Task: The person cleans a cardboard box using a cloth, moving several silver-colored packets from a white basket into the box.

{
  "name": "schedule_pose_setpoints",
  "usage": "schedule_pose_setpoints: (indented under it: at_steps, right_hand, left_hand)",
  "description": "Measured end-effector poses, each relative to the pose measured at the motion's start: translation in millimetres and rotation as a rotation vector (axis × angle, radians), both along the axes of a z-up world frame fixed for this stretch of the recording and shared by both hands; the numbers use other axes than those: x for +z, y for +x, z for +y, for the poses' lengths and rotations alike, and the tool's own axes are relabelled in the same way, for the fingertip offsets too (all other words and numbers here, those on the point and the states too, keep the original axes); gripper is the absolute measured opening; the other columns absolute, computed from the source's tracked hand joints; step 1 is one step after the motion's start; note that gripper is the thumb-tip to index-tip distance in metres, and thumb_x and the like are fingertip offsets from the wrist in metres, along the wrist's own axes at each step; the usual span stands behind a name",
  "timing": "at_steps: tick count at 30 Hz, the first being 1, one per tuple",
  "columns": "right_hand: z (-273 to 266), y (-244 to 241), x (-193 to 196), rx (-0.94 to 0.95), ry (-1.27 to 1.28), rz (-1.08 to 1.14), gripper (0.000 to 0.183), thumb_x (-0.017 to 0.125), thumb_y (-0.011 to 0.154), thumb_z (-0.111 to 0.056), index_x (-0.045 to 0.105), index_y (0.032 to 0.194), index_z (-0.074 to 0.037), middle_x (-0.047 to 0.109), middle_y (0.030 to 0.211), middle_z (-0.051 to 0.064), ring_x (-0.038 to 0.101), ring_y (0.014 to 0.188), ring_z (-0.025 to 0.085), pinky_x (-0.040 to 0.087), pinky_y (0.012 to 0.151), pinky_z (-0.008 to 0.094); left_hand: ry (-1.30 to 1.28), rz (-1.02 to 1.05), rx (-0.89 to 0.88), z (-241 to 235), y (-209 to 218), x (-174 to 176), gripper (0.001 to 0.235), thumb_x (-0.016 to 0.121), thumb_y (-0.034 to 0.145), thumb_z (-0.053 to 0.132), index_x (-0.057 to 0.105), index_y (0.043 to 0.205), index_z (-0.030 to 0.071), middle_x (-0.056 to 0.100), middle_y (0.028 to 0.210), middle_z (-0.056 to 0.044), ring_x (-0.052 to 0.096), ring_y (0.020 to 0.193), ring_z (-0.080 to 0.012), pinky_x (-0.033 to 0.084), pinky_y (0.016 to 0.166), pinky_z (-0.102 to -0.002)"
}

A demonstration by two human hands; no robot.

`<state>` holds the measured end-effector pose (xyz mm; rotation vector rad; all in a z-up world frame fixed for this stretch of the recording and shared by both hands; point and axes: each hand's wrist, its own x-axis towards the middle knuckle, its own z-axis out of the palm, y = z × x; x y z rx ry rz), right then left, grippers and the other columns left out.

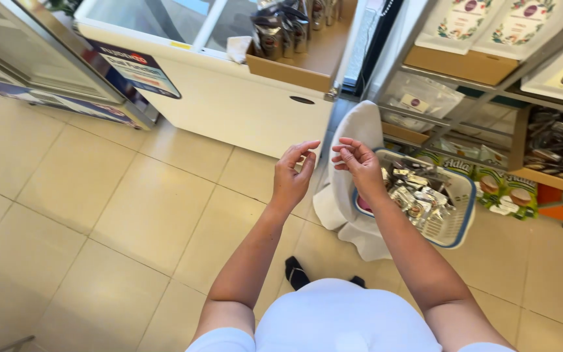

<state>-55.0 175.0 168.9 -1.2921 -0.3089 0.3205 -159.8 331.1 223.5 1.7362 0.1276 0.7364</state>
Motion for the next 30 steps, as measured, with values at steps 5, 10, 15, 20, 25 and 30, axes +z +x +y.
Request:
schedule_pose_setpoints:
  at_steps: [5,10,15,20,25,30]
  right_hand:
    - [26.7,17.0,0.3,0.017,0.006,-0.050,0.028,0.063,0.104,-0.011,0.063,0.131,-0.008,0.075,0.110,0.011,0.076,0.088,0.017,0.065,0.073,0.026]
    - [43.0,55.1,-2.8,-0.012,0.031,-0.062,0.026,0.065,0.103,-0.009,0.065,0.129,-0.008,0.075,0.108,0.011,0.076,0.086,0.018,0.065,0.070,0.025]
    - [66.7,108.3,-6.5,-0.083,0.059,-0.072,0.022,0.065,0.103,-0.009,0.066,0.126,-0.007,0.074,0.106,0.011,0.075,0.085,0.017,0.064,0.068,0.023]
    - [116.9,159.5,8.9,-0.109,0.067,-0.065,0.020,0.066,0.104,-0.010,0.066,0.124,-0.007,0.074,0.105,0.010,0.074,0.085,0.016,0.063,0.069,0.023]
    - [167.1,201.1,19.6,-0.064,-0.006,-0.058,0.023,0.070,0.101,-0.010,0.068,0.123,-0.005,0.075,0.105,0.010,0.075,0.085,0.016,0.063,0.071,0.025]
    - [195.0,233.8,8.8,-0.038,-0.087,-0.103,0.030,0.075,0.098,-0.013,0.068,0.126,-0.005,0.074,0.109,0.008,0.074,0.089,0.014,0.064,0.070,0.024]
  left_hand:
    - [-0.004,0.015,0.026,46.7,-10.7,12.5,0.029,0.067,0.097,0.009,0.077,0.119,0.024,0.076,0.109,0.004,0.070,0.094,-0.0090,0.054,0.089,-0.027]
    - [0.001,0.026,0.053,88.3,9.3,7.9,0.026,0.067,0.098,0.011,0.078,0.118,0.024,0.076,0.109,0.004,0.069,0.094,-0.0075,0.053,0.089,-0.026]
    - [0.100,0.044,0.043,135.0,53.0,9.6,0.022,0.069,0.096,0.011,0.079,0.114,0.020,0.077,0.105,-0.001,0.073,0.091,-0.0146,0.055,0.087,-0.030]
    - [0.185,0.072,0.026,197.5,113.8,15.9,0.022,0.070,0.097,0.014,0.079,0.115,0.023,0.077,0.105,0.002,0.073,0.091,-0.0122,0.054,0.087,-0.028]
    - [0.265,0.106,0.007,241.0,159.0,34.3,0.022,0.069,0.096,0.012,0.079,0.115,0.019,0.077,0.103,-0.004,0.074,0.088,-0.0197,0.056,0.087,-0.034]
    - [0.332,0.120,-0.022,274.6,196.3,27.4,0.023,0.069,0.095,0.011,0.078,0.115,0.018,0.076,0.101,-0.006,0.074,0.086,-0.0236,0.057,0.086,-0.037]
